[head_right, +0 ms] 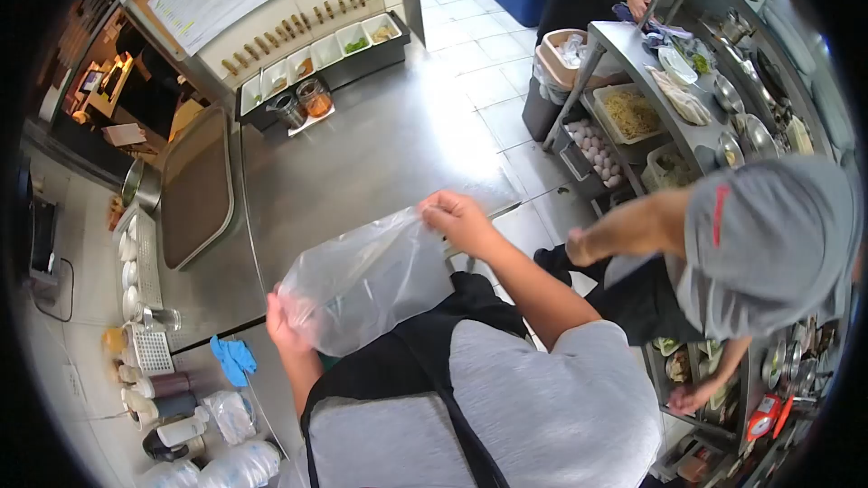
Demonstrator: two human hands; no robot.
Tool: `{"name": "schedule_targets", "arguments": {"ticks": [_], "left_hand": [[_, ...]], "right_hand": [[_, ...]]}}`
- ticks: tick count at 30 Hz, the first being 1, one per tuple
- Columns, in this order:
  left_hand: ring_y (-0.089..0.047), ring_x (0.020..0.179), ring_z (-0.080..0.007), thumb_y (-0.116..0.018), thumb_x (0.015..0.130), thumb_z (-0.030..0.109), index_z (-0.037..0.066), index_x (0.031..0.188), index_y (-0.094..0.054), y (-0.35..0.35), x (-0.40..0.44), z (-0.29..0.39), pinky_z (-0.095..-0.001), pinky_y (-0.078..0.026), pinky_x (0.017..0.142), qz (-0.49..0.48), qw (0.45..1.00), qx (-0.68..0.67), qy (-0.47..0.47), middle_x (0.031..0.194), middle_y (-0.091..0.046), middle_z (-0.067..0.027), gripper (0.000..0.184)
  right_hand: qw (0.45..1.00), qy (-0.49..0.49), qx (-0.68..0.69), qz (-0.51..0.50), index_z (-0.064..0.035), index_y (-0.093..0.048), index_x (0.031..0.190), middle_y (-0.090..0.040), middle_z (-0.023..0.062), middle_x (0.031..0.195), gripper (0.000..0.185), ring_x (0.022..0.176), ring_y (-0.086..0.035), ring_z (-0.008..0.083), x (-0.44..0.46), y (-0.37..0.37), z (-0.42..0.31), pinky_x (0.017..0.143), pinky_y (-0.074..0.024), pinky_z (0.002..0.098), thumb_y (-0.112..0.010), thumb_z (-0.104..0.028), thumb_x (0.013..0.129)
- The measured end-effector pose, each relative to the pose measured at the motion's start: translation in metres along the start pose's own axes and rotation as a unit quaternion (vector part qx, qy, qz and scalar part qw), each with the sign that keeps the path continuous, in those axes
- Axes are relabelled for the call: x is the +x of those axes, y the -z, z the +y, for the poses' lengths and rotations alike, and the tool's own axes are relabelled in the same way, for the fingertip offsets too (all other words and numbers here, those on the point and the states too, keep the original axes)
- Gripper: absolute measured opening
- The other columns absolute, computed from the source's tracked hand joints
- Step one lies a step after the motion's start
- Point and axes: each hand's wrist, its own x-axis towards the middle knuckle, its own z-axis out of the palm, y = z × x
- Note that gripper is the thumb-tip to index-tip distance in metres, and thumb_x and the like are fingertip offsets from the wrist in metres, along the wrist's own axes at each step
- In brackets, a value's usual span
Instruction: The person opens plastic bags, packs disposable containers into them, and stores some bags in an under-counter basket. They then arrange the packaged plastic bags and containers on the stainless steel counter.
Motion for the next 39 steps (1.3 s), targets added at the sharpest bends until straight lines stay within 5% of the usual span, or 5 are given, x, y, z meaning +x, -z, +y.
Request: {"name": "schedule_targets", "arguments": {"ticks": [7, 14, 16, 30, 39], "left_hand": [[-0.052, 0.071, -0.0130, -0.039, 0.085, 0.024, 0.004, 0.097, -0.047, -0.034, 0.028, -0.053, -0.0252, -0.044, 0.063, -0.036, 0.950, 0.295, 0.097, 0.082, -0.053, -0.0057, 0.025], [-0.052, 0.070, -0.0125, -0.043, 0.083, 0.020, 0.004, 0.096, -0.050, -0.039, 0.053, -0.098, -0.0241, -0.043, 0.062, -0.057, 0.977, -0.022, 0.203, 0.080, -0.054, -0.0046, 0.022], [-0.052, 0.072, -0.0113, -0.047, 0.080, 0.015, 0.005, 0.092, -0.054, -0.049, 0.054, -0.095, -0.0241, -0.043, 0.063, -0.099, 0.859, 0.502, -0.003, 0.077, -0.054, -0.0035, 0.016], [-0.048, 0.080, -0.0091, -0.048, 0.080, 0.017, 0.007, 0.102, -0.049, -0.010, -0.006, -0.091, -0.0215, -0.040, 0.069, 0.230, 0.917, 0.166, -0.281, 0.089, -0.050, -0.0021, 0.025], [-0.049, 0.092, -0.0144, -0.047, 0.080, 0.018, 0.007, 0.107, -0.047, 0.028, -0.114, -0.067, -0.0275, -0.039, 0.081, 0.272, 0.938, -0.017, -0.212, 0.102, -0.051, -0.0060, 0.029]], "right_hand": [[0.958, 0.214, -0.137, -0.135, -0.0086, -0.056, 0.091, -0.050, 0.0058, 0.071, 0.021, 0.068, -0.050, 0.0188, 0.024, -0.036, 0.008, 0.064, -0.0409, 0.0264, -0.047, -0.002, 0.073], [0.923, 0.151, -0.212, -0.284, -0.0104, -0.054, 0.098, -0.053, 0.0118, 0.084, 0.026, 0.079, -0.052, 0.0264, 0.047, -0.038, -0.013, 0.071, -0.0414, 0.0325, -0.045, -0.004, 0.075], [0.895, 0.165, -0.225, -0.347, -0.0078, -0.053, 0.100, -0.054, 0.0129, 0.093, 0.024, 0.084, -0.053, 0.0273, 0.057, -0.034, -0.008, 0.074, -0.0419, 0.0323, -0.044, -0.007, 0.077], [0.694, 0.168, -0.274, -0.644, 0.0007, -0.054, 0.090, -0.057, 0.0049, 0.077, 0.021, 0.069, -0.051, 0.0100, 0.114, -0.107, 0.065, 0.063, -0.0413, 0.0224, -0.040, 0.002, 0.076], [0.616, -0.360, 0.232, -0.661, -0.0030, -0.049, 0.080, -0.053, 0.0051, 0.077, 0.011, 0.076, -0.051, 0.0173, 0.035, -0.221, -0.022, 0.072, -0.0384, 0.0301, -0.040, -0.009, 0.077]]}}
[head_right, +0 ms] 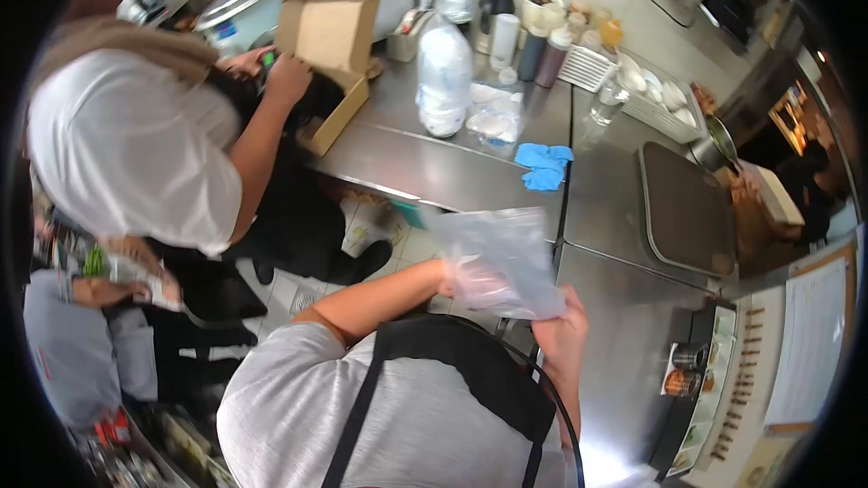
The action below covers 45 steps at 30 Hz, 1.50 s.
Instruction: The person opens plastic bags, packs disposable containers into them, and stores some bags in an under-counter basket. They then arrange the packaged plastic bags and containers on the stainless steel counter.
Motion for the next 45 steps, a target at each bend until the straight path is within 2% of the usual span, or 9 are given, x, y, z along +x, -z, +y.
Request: {"name": "schedule_targets", "arguments": {"ticks": [11, 16, 19, 27, 29, 32, 38, 41, 45], "left_hand": [[-0.055, 0.066, -0.0193, -0.046, 0.079, 0.029, 0.003, 0.072, -0.053, 0.108, -0.009, 0.202, -0.0318, -0.043, 0.058, -0.194, 0.940, -0.149, -0.237, 0.065, -0.055, -0.0092, 0.028], [-0.047, 0.081, -0.0163, -0.061, 0.066, 0.017, 0.005, 0.110, -0.047, 0.088, -0.024, 0.299, -0.0265, -0.038, 0.075, 0.252, 0.768, 0.380, -0.449, 0.096, -0.050, -0.0040, 0.048], [-0.050, 0.087, -0.0193, -0.041, 0.080, 0.034, 0.008, 0.109, -0.044, 0.230, 0.010, 0.336, -0.0366, -0.044, 0.070, -0.016, 0.964, -0.031, -0.263, 0.101, -0.050, -0.0074, 0.039], [-0.049, 0.083, -0.0204, -0.045, 0.075, 0.041, 0.012, 0.115, -0.038, 0.245, -0.002, 0.316, -0.0366, -0.044, 0.055, 0.051, 0.969, -0.151, -0.190, 0.110, -0.046, -0.0052, 0.050], [-0.049, 0.082, -0.0205, -0.049, 0.071, 0.044, 0.009, 0.113, -0.038, 0.263, 0.008, 0.304, -0.0363, -0.044, 0.059, 0.130, 0.837, 0.393, -0.358, 0.107, -0.047, -0.0055, 0.056], [-0.050, 0.079, -0.0208, -0.058, 0.063, 0.045, 0.006, 0.105, -0.044, 0.277, -0.003, 0.301, -0.0349, -0.042, 0.067, 0.184, 0.336, 0.809, -0.446, 0.100, -0.050, -0.0068, 0.059], [-0.052, 0.067, -0.0180, -0.052, 0.069, 0.040, 0.008, 0.090, -0.053, 0.267, 0.019, 0.242, -0.0328, -0.042, 0.057, 0.067, 0.950, 0.071, -0.298, 0.080, -0.055, -0.0048, 0.038], [-0.053, 0.060, -0.0152, -0.049, 0.073, 0.036, 0.010, 0.087, -0.055, 0.267, 0.016, 0.240, -0.0320, -0.043, 0.051, -0.087, 0.931, -0.339, -0.105, 0.073, -0.057, -0.0031, 0.030], [-0.057, 0.055, -0.0136, -0.042, 0.079, 0.028, 0.003, 0.087, -0.054, 0.227, 0.022, 0.248, -0.0257, -0.048, 0.042, 0.169, 0.942, -0.232, -0.176, 0.072, -0.060, -0.0063, 0.029]], "right_hand": [[0.987, -0.083, -0.138, 0.002, -0.0087, -0.047, 0.076, -0.041, -0.0036, 0.063, 0.014, 0.058, -0.040, 0.0064, 0.180, -0.093, 0.030, 0.052, -0.0338, 0.0201, -0.044, -0.020, 0.083], [0.961, 0.090, -0.254, -0.066, -0.0069, -0.047, 0.083, -0.045, -0.0012, 0.065, 0.015, 0.051, -0.043, 0.0066, 0.309, -0.148, 0.013, 0.046, -0.0376, 0.0208, -0.047, -0.022, 0.081], [0.947, 0.056, -0.313, -0.036, -0.0046, -0.046, 0.087, -0.047, 0.0042, 0.056, 0.018, 0.042, -0.045, 0.0105, 0.374, -0.140, 0.042, 0.035, -0.0352, 0.0238, -0.046, -0.020, 0.078], [0.956, -0.065, -0.286, -0.027, -0.0037, -0.048, 0.087, -0.048, 0.0045, 0.057, 0.020, 0.042, -0.042, 0.0108, 0.373, -0.139, 0.035, 0.033, -0.0309, 0.0234, -0.045, -0.022, 0.079], [0.959, -0.056, -0.276, -0.013, -0.0045, -0.047, 0.088, -0.047, 0.0038, 0.058, 0.020, 0.043, -0.042, 0.0105, 0.378, -0.130, 0.039, 0.033, -0.0312, 0.0233, -0.044, -0.022, 0.079], [0.971, -0.073, -0.223, -0.033, -0.0059, -0.046, 0.089, -0.046, 0.0025, 0.060, 0.018, 0.045, -0.041, 0.0100, 0.395, -0.110, 0.067, 0.035, -0.0323, 0.0233, -0.043, -0.021, 0.079], [0.950, -0.130, -0.281, -0.025, -0.0084, -0.046, 0.087, -0.042, 0.0000, 0.057, 0.014, 0.044, -0.039, 0.0102, 0.392, -0.091, 0.061, 0.035, -0.0291, 0.0232, -0.037, -0.017, 0.080], [0.947, -0.156, -0.281, -0.015, -0.0100, -0.046, 0.089, -0.040, -0.0014, 0.056, 0.016, 0.043, -0.037, 0.0090, 0.410, -0.057, 0.085, 0.034, -0.0265, 0.0220, -0.032, -0.016, 0.082], [0.953, -0.173, -0.246, -0.050, -0.0089, -0.045, 0.094, -0.046, -0.0023, 0.060, 0.017, 0.043, -0.038, 0.0039, 0.391, -0.081, 0.066, 0.031, -0.0237, 0.0169, -0.038, -0.020, 0.083]]}}
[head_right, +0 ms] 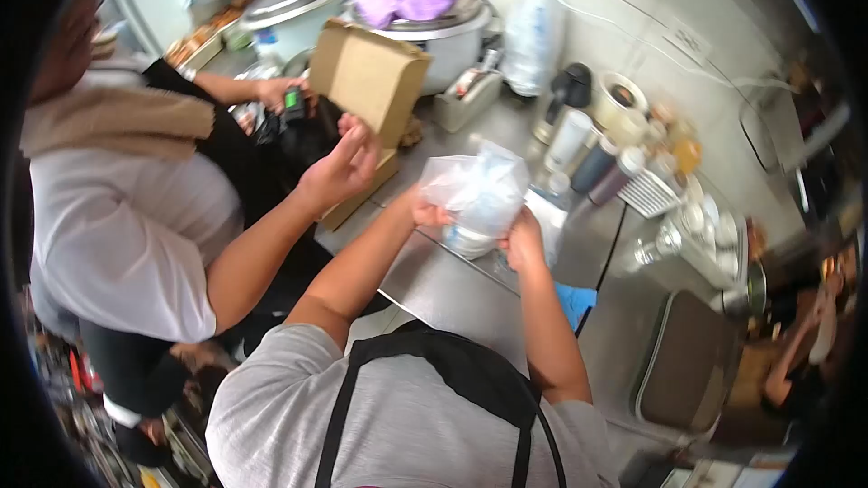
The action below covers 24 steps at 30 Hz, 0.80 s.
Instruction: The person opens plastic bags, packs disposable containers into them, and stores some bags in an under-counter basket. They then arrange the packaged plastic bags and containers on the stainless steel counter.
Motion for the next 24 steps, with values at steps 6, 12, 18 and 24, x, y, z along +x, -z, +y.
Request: {"name": "schedule_targets", "arguments": {"ticks": [6, 12, 18, 24], "left_hand": [[-0.058, 0.053, -0.0137, -0.038, 0.080, 0.027, 0.001, 0.086, -0.054, -0.002, -0.009, -0.006, -0.0251, -0.049, 0.043, -0.021, 0.999, -0.040, -0.012, 0.070, -0.060, -0.0082, 0.031], [-0.057, 0.054, -0.0094, -0.041, 0.082, 0.029, 0.002, 0.089, -0.052, 0.024, 0.000, -0.022, -0.0203, -0.048, 0.040, -0.014, 0.998, 0.002, -0.068, 0.074, -0.059, -0.0047, 0.029], [-0.053, 0.044, -0.0085, -0.033, 0.083, 0.026, 0.003, 0.086, -0.054, 0.017, 0.001, -0.027, -0.0196, -0.041, 0.032, 0.112, 0.987, 0.023, -0.115, 0.067, -0.058, -0.0040, 0.031], [-0.051, 0.043, -0.0071, -0.035, 0.082, 0.027, 0.005, 0.084, -0.055, 0.015, -0.006, -0.029, -0.0185, -0.038, 0.031, 0.121, 0.987, 0.025, -0.103, 0.065, -0.058, -0.0032, 0.030]], "right_hand": [[1.000, -0.016, 0.019, -0.017, -0.0071, -0.044, 0.095, -0.047, -0.0006, 0.065, 0.016, 0.044, -0.039, 0.0045, -0.002, -0.001, 0.000, 0.032, -0.0251, 0.0165, -0.037, -0.015, 0.082], [1.000, 0.009, -0.018, 0.016, -0.0070, -0.043, 0.087, -0.045, -0.0003, 0.063, 0.014, 0.043, -0.038, 0.0049, 0.004, 0.005, 0.012, 0.031, -0.0241, 0.0174, -0.036, -0.019, 0.084], [0.996, 0.040, -0.057, 0.054, -0.0076, -0.043, 0.088, -0.042, -0.0010, 0.054, 0.014, 0.038, -0.033, 0.0047, 0.000, 0.000, 0.012, 0.030, -0.0214, 0.0177, -0.036, -0.020, 0.084], [0.998, -0.015, -0.051, -0.016, -0.0073, -0.046, 0.093, -0.042, -0.0016, 0.053, 0.018, 0.036, -0.032, 0.0048, 0.002, -0.001, 0.000, 0.030, -0.0194, 0.0188, -0.035, -0.018, 0.084]]}}
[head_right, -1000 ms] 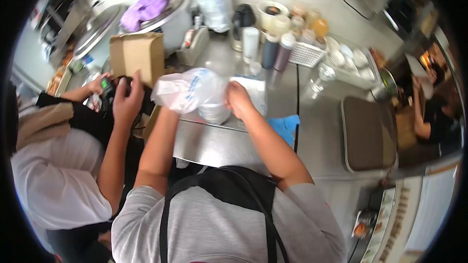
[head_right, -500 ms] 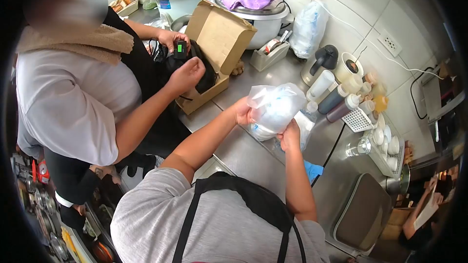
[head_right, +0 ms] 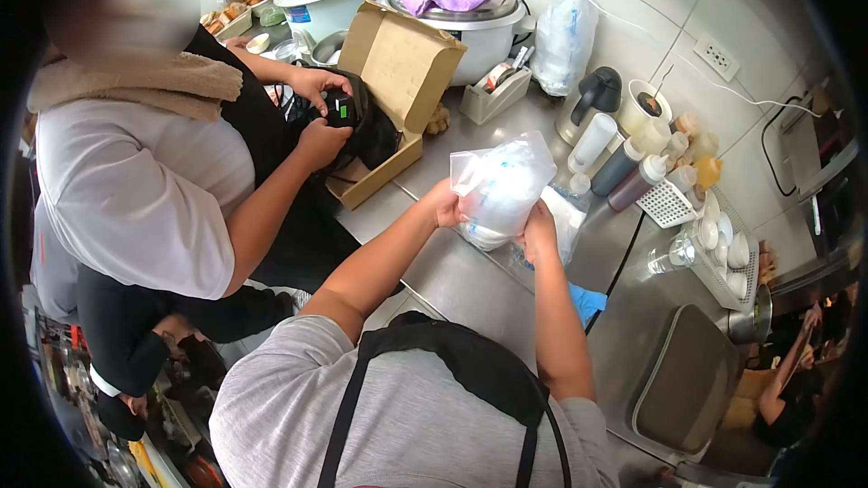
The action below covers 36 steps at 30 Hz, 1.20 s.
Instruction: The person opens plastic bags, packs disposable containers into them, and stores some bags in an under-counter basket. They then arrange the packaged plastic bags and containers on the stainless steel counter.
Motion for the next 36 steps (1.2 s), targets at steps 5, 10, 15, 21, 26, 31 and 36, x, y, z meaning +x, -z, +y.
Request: {"name": "schedule_targets", "arguments": {"ticks": [5, 10, 15, 21, 26, 31, 36], "left_hand": [[-0.057, 0.053, -0.0132, -0.044, 0.081, 0.028, 0.002, 0.091, -0.052, 0.020, 0.008, 0.011, -0.0264, -0.050, 0.046, -0.086, 0.994, 0.003, 0.067, 0.073, -0.059, -0.0057, 0.029], [-0.059, 0.062, -0.0226, -0.045, 0.080, 0.032, 0.003, 0.105, -0.047, -0.017, -0.020, 0.074, -0.0331, -0.050, 0.050, -0.011, 0.951, 0.291, 0.105, 0.087, -0.057, -0.0145, 0.039], [-0.057, 0.072, -0.0340, -0.035, 0.083, 0.041, 0.008, 0.117, -0.035, -0.046, -0.056, 0.194, -0.0384, -0.046, 0.062, 0.137, 0.904, 0.395, -0.092, 0.095, -0.054, -0.0176, 0.046], [-0.040, 0.037, -0.0112, -0.046, 0.078, 0.016, 0.018, 0.127, 0.010, -0.058, -0.150, 0.346, -0.0231, -0.032, 0.031, 0.305, 0.794, 0.285, -0.442, 0.067, -0.054, -0.0123, 0.074], [-0.030, 0.042, -0.0052, -0.047, 0.079, 0.025, 0.021, 0.116, -0.032, -0.072, -0.176, 0.329, -0.0194, -0.024, 0.036, 0.306, 0.795, 0.294, -0.434, 0.060, -0.044, 0.0010, 0.040], [-0.036, 0.043, -0.0082, -0.043, 0.079, 0.040, 0.015, 0.101, -0.047, -0.024, -0.121, 0.291, -0.0214, -0.030, 0.037, 0.314, 0.784, 0.490, -0.217, 0.069, -0.052, -0.0040, 0.034], [-0.047, 0.041, -0.0180, -0.044, 0.079, 0.036, 0.008, 0.111, -0.040, 0.051, -0.065, 0.264, -0.0280, -0.036, 0.034, 0.294, 0.815, 0.499, -0.004, 0.065, -0.057, -0.0161, 0.042]], "right_hand": [[0.999, -0.004, -0.035, 0.030, -0.0065, -0.048, 0.089, -0.042, -0.0013, 0.053, 0.019, 0.036, -0.031, 0.0053, -0.003, -0.009, -0.008, 0.030, -0.0190, 0.0194, -0.036, -0.020, 0.083], [0.998, 0.021, -0.056, 0.026, -0.0054, -0.049, 0.089, -0.042, -0.0006, 0.053, 0.023, 0.036, -0.031, 0.0060, 0.002, -0.008, -0.003, 0.030, -0.0200, 0.0200, -0.036, -0.024, 0.082], [0.994, 0.048, -0.085, 0.040, -0.0044, -0.051, 0.090, -0.043, -0.0003, 0.053, 0.027, 0.037, -0.034, 0.0067, 0.001, -0.011, -0.001, 0.030, -0.0221, 0.0201, -0.037, -0.027, 0.083], [0.997, 0.043, -0.056, 0.044, -0.0044, -0.051, 0.090, -0.045, -0.0009, 0.055, 0.028, 0.038, -0.036, 0.0066, 0.007, -0.008, 0.007, 0.030, -0.0227, 0.0199, -0.038, -0.028, 0.083], [0.996, 0.048, -0.045, 0.067, -0.0049, -0.049, 0.095, -0.045, -0.0009, 0.056, 0.029, 0.039, -0.036, 0.0064, 0.000, -0.015, 0.002, 0.032, -0.0228, 0.0192, -0.039, -0.029, 0.083], [0.996, 0.019, -0.052, 0.069, -0.0048, -0.047, 0.099, -0.045, -0.0009, 0.057, 0.030, 0.041, -0.036, 0.0062, 0.004, -0.012, 0.004, 0.032, -0.0233, 0.0196, -0.037, -0.029, 0.084], [0.983, 0.068, -0.140, 0.093, -0.0038, -0.050, 0.094, -0.048, 0.0023, 0.058, 0.032, 0.041, -0.039, 0.0095, 0.001, -0.007, 0.014, 0.033, -0.0272, 0.0222, -0.035, -0.030, 0.084]]}}
